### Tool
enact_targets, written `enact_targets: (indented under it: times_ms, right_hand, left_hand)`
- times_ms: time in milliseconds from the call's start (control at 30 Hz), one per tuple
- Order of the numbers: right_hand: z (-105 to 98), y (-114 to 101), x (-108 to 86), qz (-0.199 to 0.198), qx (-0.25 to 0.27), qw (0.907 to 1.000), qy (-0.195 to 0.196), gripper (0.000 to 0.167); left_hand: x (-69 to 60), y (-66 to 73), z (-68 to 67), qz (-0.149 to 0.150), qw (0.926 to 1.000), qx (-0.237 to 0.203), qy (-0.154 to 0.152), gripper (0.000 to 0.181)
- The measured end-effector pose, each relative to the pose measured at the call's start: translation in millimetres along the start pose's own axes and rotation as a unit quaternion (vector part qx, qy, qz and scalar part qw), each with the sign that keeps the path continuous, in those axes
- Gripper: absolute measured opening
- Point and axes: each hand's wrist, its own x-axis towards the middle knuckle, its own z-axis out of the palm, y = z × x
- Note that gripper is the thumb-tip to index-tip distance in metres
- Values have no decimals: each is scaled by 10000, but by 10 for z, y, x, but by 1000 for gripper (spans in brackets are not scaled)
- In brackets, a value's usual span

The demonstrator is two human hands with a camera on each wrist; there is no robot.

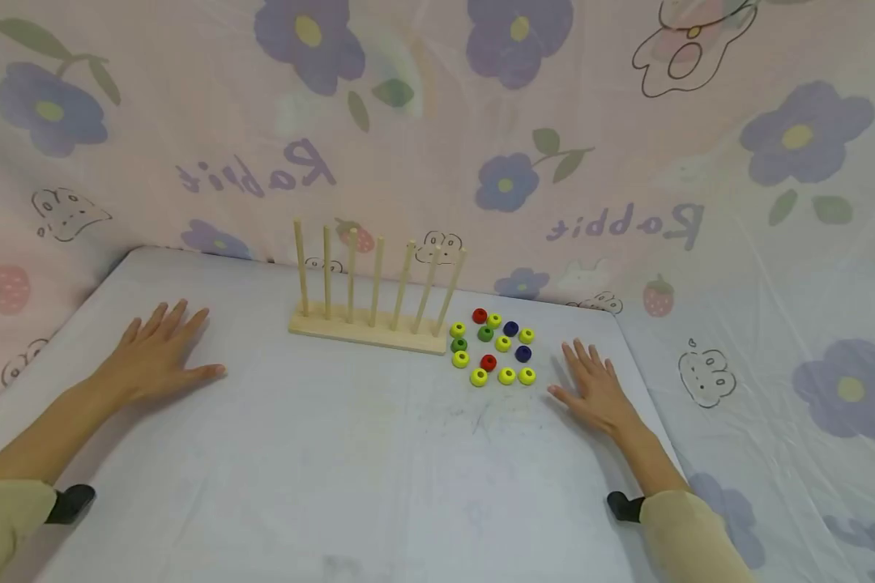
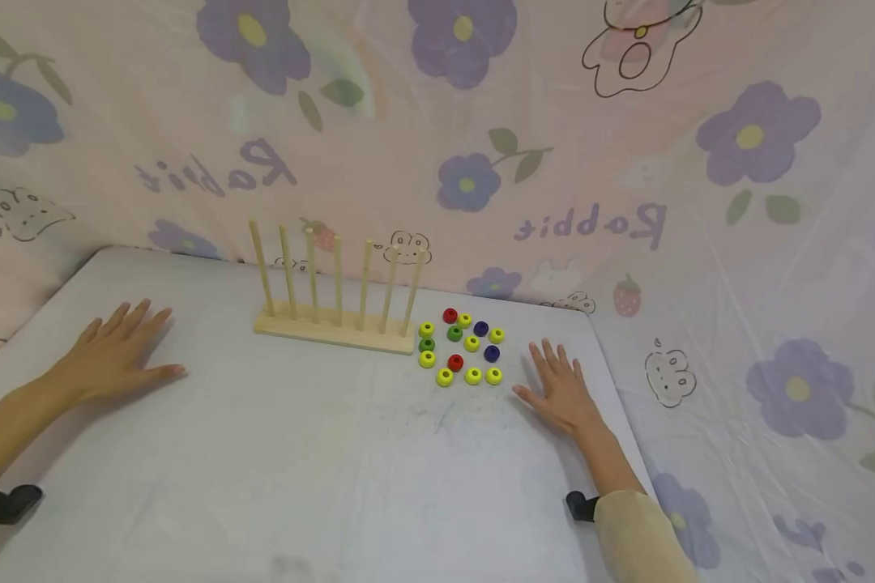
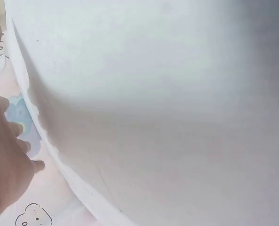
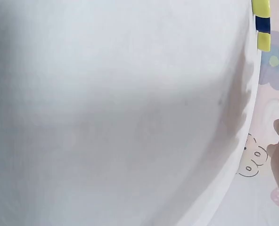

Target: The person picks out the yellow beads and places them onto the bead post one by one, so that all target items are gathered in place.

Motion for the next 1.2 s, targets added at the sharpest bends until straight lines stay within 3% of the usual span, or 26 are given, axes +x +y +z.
enact_targets:
  times_ms: [233,500,900,1033,1200]
  right_hand:
    - [-14,-71,28,-87,225,9997,53,90]
    - [-10,-212,20,170,841,9963,-55,89]
    - [37,-289,46,-265,1439,9884,405,74]
    - [53,-348,20,-184,1738,9824,658,63]
    - [97,-423,-2,101,2488,9653,785,57]
  left_hand:
    - [183,44,-24,198,9997,-121,-103,109]
    - [346,70,-23,263,9979,-479,-349,115]
    - [614,169,-72,435,9906,-1246,-352,117]
    - [675,224,-42,416,9848,-1664,-287,113]
    - [704,320,6,412,9777,-2022,-388,105]
